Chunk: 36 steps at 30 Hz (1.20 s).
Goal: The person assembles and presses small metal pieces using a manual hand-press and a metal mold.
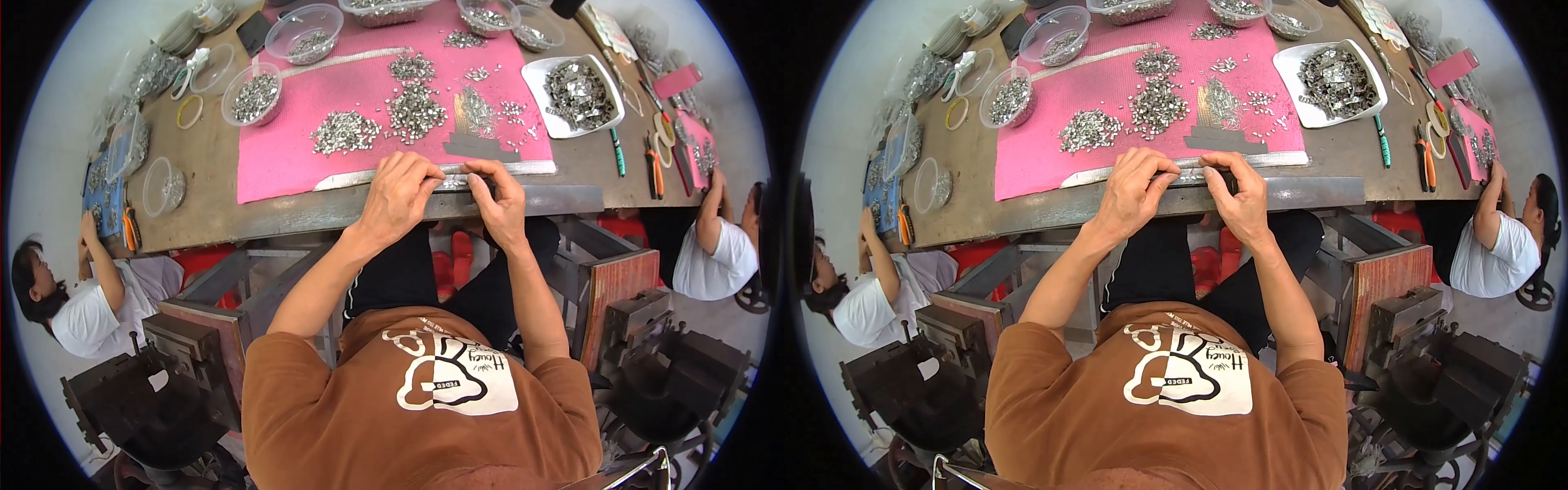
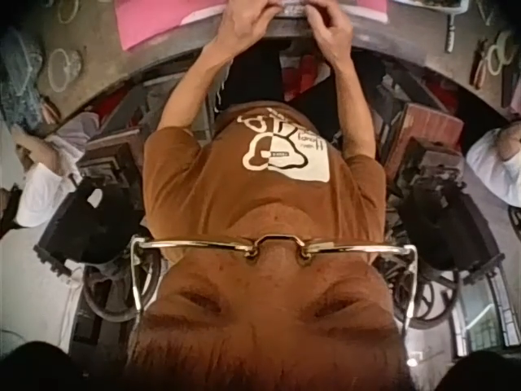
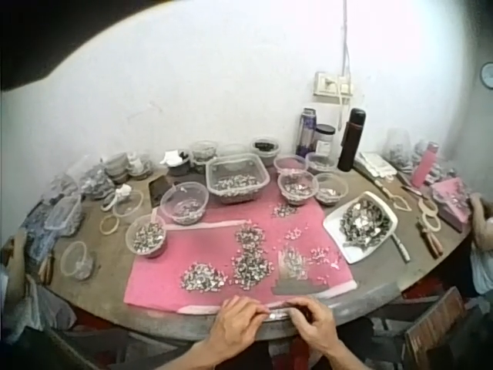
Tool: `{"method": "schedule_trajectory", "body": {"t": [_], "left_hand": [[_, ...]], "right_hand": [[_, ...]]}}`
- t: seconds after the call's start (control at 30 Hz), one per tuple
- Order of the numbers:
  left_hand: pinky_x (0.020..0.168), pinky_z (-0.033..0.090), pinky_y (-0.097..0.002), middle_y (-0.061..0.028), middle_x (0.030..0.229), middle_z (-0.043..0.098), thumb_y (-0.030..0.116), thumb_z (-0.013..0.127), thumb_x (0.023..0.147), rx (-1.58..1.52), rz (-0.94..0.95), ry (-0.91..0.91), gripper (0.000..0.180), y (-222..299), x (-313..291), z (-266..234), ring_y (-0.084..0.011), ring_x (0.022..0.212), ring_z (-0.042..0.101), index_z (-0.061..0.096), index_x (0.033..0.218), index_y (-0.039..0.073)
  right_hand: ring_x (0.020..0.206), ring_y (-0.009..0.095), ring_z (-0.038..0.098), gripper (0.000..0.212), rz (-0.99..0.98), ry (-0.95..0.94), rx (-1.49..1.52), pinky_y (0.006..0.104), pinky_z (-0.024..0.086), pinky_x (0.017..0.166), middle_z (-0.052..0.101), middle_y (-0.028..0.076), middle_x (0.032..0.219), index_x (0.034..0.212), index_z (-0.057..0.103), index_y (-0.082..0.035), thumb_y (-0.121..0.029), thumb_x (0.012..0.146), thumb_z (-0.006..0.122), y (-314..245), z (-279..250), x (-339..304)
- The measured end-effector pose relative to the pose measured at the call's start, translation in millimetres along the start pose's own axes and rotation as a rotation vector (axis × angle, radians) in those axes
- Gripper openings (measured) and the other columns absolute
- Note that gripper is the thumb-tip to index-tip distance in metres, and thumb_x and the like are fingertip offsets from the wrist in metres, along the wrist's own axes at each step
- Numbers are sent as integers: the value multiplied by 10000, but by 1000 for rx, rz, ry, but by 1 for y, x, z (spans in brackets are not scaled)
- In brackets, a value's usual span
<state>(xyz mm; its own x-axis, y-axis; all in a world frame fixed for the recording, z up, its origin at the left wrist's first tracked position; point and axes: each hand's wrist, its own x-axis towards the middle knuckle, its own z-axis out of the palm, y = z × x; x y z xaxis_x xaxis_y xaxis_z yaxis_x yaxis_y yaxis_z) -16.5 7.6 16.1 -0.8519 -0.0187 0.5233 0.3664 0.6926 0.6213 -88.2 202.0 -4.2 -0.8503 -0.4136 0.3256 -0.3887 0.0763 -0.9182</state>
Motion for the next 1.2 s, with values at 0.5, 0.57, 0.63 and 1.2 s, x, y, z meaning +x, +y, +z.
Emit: {"method": "schedule_trajectory", "body": {"t": [0.5,0.57,0.63,1.2], "left_hand": [[806,494,-423,-94,957,661,16,750,804,148,112,36,171,8,-1,6,-295,897,626,681,958,36],[813,501,-422,-94,968,671,17,752,800,152,111,31,182,6,-4,4,-295,912,632,685,968,37],[884,501,-426,-85,1029,704,42,760,810,174,144,0,226,3,-6,1,-295,981,644,704,1029,45],[1176,259,-607,-162,1506,514,255,561,1029,595,-246,-9,466,-74,-11,-61,-428,1394,441,537,1451,60]], "right_hand": [[860,149,658,131,0,44,23,283,512,776,702,80,977,1067,690,6,-23,944,658,0,1,0],[857,161,663,129,0,44,6,285,513,773,700,88,969,1062,689,7,-15,938,659,-6,0,1],[858,204,678,132,-86,22,-176,294,517,774,700,108,964,1049,687,8,2,920,661,-14,-6,5],[1271,313,563,267,-383,-147,-921,476,385,1092,674,74,1308,1169,706,-41,-23,908,651,-1,-33,30]]}}
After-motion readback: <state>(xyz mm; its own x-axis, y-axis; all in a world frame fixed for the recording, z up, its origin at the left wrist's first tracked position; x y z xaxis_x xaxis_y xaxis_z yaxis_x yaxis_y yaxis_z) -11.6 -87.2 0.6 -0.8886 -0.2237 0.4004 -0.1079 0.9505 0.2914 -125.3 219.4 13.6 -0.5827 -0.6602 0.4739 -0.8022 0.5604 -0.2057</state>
